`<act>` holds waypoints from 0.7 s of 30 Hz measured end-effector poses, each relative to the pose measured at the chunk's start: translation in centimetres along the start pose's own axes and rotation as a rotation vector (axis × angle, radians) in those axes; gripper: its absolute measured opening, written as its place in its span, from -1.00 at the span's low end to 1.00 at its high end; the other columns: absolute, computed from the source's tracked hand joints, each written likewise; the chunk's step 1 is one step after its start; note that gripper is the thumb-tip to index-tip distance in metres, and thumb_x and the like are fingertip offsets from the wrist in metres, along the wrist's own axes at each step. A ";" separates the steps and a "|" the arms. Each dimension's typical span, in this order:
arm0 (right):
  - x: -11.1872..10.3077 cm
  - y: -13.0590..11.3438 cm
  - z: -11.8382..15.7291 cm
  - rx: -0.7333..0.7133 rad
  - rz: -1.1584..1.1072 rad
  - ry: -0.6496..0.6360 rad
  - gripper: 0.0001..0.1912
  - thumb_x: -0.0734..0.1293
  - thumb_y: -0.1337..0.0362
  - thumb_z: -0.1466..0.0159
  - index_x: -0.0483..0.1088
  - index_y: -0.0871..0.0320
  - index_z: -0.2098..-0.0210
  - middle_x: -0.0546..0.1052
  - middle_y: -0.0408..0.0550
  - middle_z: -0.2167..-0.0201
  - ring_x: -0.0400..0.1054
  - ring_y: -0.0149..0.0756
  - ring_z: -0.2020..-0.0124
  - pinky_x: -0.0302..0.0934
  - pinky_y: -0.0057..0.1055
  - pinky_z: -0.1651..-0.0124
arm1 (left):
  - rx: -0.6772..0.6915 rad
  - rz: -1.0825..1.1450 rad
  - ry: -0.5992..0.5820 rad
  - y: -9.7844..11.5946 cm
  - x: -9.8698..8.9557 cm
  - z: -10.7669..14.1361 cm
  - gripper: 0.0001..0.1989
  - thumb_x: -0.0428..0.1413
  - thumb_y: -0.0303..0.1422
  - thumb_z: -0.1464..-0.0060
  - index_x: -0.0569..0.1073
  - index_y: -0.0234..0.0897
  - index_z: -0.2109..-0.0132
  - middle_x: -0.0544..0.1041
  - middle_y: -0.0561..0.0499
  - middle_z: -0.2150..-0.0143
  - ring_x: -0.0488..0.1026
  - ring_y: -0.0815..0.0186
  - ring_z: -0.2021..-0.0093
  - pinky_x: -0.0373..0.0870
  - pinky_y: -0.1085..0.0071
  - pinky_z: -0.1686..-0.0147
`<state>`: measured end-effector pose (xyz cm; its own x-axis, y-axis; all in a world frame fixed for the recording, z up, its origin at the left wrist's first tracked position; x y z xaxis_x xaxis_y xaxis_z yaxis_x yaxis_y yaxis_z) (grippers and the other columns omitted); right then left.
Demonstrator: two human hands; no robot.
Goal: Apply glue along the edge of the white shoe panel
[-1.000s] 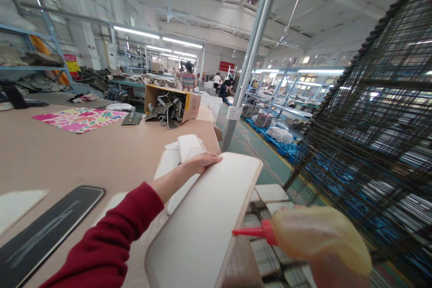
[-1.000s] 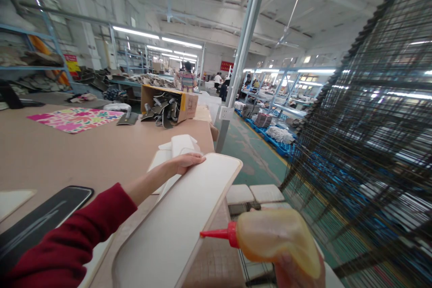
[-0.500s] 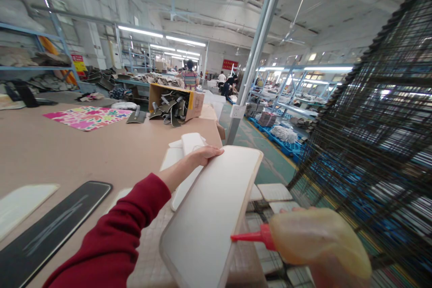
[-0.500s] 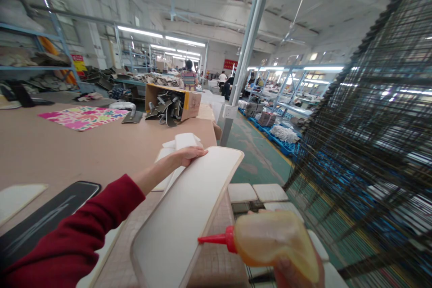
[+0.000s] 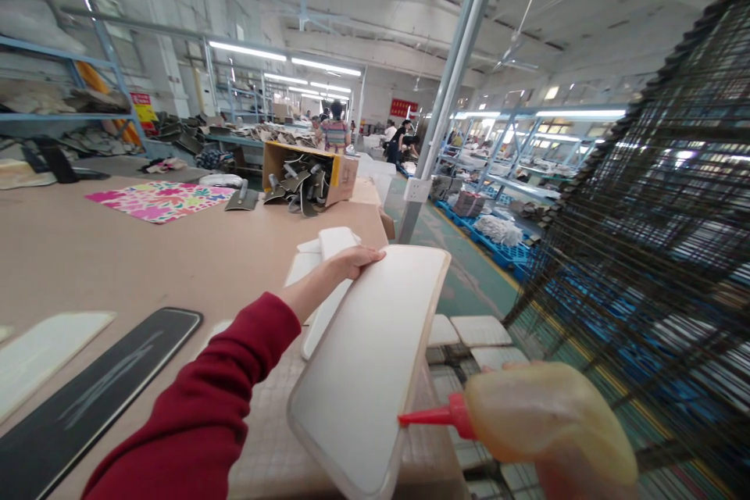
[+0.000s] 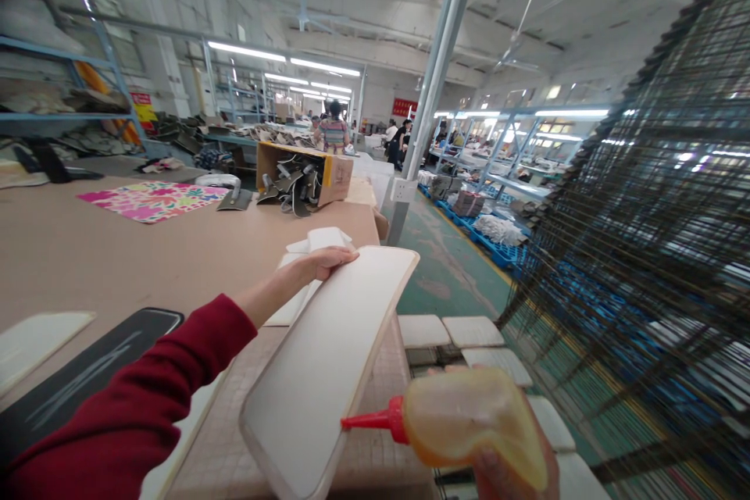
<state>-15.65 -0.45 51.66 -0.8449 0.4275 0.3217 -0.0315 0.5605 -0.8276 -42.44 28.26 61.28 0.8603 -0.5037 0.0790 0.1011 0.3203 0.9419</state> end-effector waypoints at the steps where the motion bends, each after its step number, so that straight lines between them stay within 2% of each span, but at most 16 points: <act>1: -0.4 0.3 -0.3 0.029 0.004 -0.021 -0.46 0.67 0.13 0.16 0.61 0.14 0.20 0.59 0.20 0.15 0.50 0.10 0.12 0.45 -0.05 -0.02 | 0.000 -0.001 0.002 0.0 -0.1 0.0 -0.92 0.15 -0.39 -0.25 0.48 -0.34 0.17 0.65 -0.06 0.34 0.58 0.28 0.39 0.57 0.33 0.20; 4: -1.4 1.2 -0.7 0.150 -0.018 -0.033 -0.32 0.67 0.20 0.18 0.57 0.16 0.05 0.56 0.24 0.04 0.49 0.10 0.07 0.44 -0.09 -0.02 | -0.004 -0.003 0.013 0.2 -0.4 0.0 -0.86 0.16 -0.38 -0.24 0.50 -0.34 0.08 0.66 -0.05 0.31 0.59 0.27 0.36 0.57 0.32 0.17; 7: -1.7 1.5 -0.6 0.199 -0.002 -0.027 -0.31 0.68 0.22 0.20 0.58 0.19 0.06 0.57 0.28 0.08 0.51 0.12 0.12 0.48 -0.10 0.07 | -0.011 -0.005 0.029 0.3 -0.8 -0.1 -0.77 0.20 -0.35 -0.22 0.50 -0.36 0.02 0.67 -0.08 0.30 0.60 0.25 0.35 0.58 0.30 0.17; 10: -1.3 1.2 -0.4 0.179 0.002 -0.051 -0.32 0.69 0.23 0.20 0.57 0.23 0.07 0.57 0.31 0.11 0.51 0.13 0.14 0.49 -0.08 0.08 | -0.015 0.003 0.048 0.3 -1.3 -0.3 -0.75 0.20 -0.34 -0.22 0.50 -0.39 0.01 0.67 -0.10 0.30 0.62 0.20 0.30 0.59 0.30 0.17; 13: -0.8 0.9 -0.2 0.124 -0.057 -0.064 -0.34 0.66 0.22 0.12 0.55 0.18 0.01 0.56 0.25 0.06 0.50 0.14 0.09 0.46 -0.01 0.01 | -0.019 0.018 0.071 0.1 -1.9 -0.6 -0.72 0.22 -0.31 -0.20 0.50 -0.40 0.01 0.67 -0.12 0.29 0.63 0.14 0.26 0.59 0.28 0.18; 16: -0.7 1.1 0.3 0.117 -0.070 -0.045 -0.39 0.65 0.21 0.07 0.56 0.17 0.02 0.58 0.20 0.08 0.51 0.09 0.11 0.46 -0.09 0.01 | -0.029 0.038 0.098 -0.1 -2.7 -0.9 -0.65 0.27 -0.25 -0.16 0.50 -0.40 0.00 0.67 -0.13 0.30 0.64 0.12 0.30 0.59 0.26 0.23; 21: -0.8 1.7 0.9 0.168 -0.176 -0.043 -0.35 0.60 0.19 -0.02 0.49 0.06 -0.10 0.55 0.09 -0.04 0.49 0.07 0.03 0.45 -0.03 -0.01 | -0.049 0.089 0.153 -0.6 -4.1 -1.4 -0.65 0.28 -0.26 -0.16 0.50 -0.39 0.00 0.67 -0.10 0.33 0.62 0.18 0.38 0.59 0.31 0.27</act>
<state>-15.57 -0.50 49.60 -0.8400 0.3012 0.4513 -0.2660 0.4964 -0.8263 -45.30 31.25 59.95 0.9324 -0.3454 0.1069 0.0427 0.3989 0.9160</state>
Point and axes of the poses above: each hand's wrist, its own z-axis away from the middle knuckle, its own x-axis out of the palm, y = z × x, the point moved 2 cm from there along -z, towards the middle knuckle
